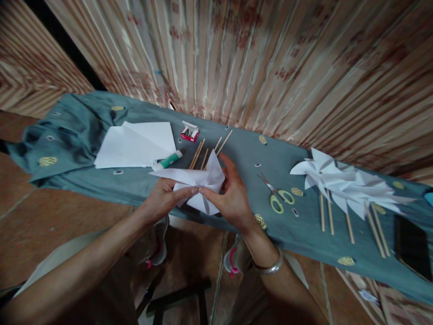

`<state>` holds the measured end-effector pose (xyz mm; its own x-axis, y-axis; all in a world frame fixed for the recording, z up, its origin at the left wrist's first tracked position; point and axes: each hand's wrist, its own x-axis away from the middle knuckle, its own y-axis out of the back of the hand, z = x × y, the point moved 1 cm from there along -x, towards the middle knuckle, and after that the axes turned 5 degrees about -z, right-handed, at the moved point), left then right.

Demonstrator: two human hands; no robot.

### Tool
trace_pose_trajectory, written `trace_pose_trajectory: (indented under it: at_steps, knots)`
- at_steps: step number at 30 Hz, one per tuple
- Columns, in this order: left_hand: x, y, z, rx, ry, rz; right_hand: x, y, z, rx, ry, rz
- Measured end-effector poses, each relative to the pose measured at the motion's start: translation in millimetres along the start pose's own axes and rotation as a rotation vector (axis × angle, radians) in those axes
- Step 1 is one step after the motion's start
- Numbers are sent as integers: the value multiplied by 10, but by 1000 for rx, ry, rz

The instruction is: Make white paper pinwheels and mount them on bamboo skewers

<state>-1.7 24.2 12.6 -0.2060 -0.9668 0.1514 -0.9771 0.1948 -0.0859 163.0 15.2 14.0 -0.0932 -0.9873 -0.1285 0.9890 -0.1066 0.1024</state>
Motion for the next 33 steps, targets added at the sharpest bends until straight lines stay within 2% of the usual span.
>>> trace_pose_trajectory:
  at_steps: [25,33]
  knots:
    - [5,8,29,63,13,31,4,2,13,-25,-21,50]
    - [-2,-23,-11,33,19,-54,-13,10,24,-37,-13,42]
